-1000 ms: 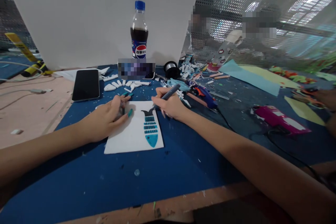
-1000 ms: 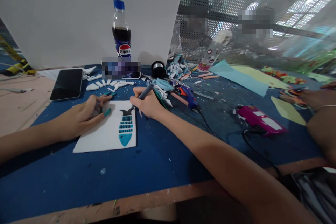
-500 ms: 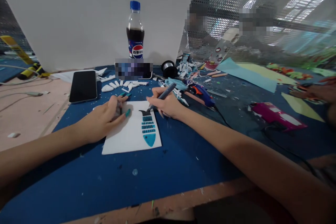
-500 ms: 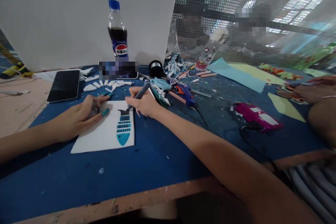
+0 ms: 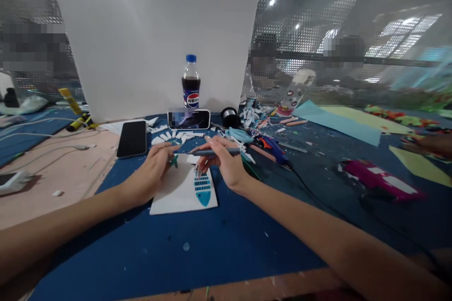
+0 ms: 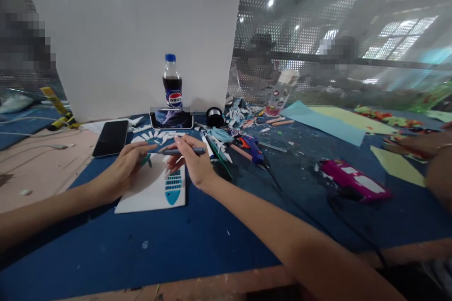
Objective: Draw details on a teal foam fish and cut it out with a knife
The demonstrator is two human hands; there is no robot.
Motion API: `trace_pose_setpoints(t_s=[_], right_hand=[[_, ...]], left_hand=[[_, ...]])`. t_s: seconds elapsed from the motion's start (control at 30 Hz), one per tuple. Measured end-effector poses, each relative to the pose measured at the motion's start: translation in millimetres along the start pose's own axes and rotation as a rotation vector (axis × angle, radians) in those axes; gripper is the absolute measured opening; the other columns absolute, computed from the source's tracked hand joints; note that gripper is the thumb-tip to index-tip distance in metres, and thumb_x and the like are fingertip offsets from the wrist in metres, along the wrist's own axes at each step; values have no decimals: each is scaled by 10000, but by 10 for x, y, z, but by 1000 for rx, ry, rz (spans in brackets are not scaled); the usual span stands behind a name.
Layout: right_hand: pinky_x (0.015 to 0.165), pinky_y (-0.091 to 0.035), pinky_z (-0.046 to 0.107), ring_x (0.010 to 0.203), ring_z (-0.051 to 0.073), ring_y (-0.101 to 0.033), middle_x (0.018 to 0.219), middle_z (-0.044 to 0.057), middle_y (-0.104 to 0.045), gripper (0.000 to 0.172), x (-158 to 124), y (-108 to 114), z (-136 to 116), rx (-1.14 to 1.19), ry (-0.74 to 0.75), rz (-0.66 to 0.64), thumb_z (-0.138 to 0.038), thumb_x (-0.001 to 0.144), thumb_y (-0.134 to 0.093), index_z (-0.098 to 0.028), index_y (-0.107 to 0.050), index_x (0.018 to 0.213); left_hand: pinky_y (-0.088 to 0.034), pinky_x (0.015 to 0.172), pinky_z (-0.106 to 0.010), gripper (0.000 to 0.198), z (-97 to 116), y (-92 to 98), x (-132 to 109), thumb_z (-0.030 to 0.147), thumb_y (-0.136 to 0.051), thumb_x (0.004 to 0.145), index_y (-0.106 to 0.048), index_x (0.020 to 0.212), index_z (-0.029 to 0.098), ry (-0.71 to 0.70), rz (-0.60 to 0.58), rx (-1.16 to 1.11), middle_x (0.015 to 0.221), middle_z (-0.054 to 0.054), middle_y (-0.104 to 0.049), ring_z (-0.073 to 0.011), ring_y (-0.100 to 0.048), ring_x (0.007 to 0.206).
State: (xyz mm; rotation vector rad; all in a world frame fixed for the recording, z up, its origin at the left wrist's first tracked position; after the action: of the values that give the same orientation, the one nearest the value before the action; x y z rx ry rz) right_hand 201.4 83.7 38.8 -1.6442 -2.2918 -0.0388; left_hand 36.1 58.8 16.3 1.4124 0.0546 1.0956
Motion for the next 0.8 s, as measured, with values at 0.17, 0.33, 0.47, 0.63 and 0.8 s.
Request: trace_pose_setpoints(t_s=[0.17,0.33,0.47,0.63,0.8], right_hand=[[459,-553,244,454,127,-635,564,7,-668,343,-77,-99,-17,12,-23,-18,-507,779,-696,-186,-605,699],[442,-536,231,436,119,-622,552,5,-659,340,-106,-134,-24,-18,-6,-46,-491,801,-688,-186,-599,680],[442,-536,225,430,110,-613,536,-5,-646,346,-105,-172,44,-24,-40,-93,-486,796,-693,-183,-582,674],[410,-530,218,401,116,-607,527,-25,-658,317,-107,-142,33,24,-55,-51,-422,724,-783,-199,-560,760],[385,-511,213,366,107,-580,486,-22,-627,353,-111,-110,-45,-22,-8,7,-382,689,-824,-195,-530,630]], left_hand=[[-546,901,-511,334,11,6,-22,222,-266,1029,-419,1322,177,-37,30,31,1218,-157,-550,-312,-436,1306],[-550,861,-513,362,25,39,-13,307,-270,1048,-437,1348,192,-33,33,38,1206,-162,-576,-331,-438,1293],[-530,882,-519,295,76,88,25,308,-305,1038,-545,1170,198,-41,25,34,1154,-139,-630,-311,-507,1211],[-548,796,-447,215,127,221,60,295,-423,1000,-597,907,209,-14,52,50,896,-90,-669,-275,-588,964],[-525,729,-392,198,164,303,62,290,-448,995,-613,928,204,-20,86,64,822,-71,-650,-253,-557,834]])
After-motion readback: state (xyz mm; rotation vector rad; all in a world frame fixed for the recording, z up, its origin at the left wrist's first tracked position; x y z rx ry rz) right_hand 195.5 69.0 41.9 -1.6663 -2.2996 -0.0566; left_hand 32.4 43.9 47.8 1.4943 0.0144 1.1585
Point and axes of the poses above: each hand's wrist, its own x-axis towards the middle knuckle, its own y-axis out of the back of the hand, z = x × y, the point moved 7 cm from there along x, towards the middle knuckle
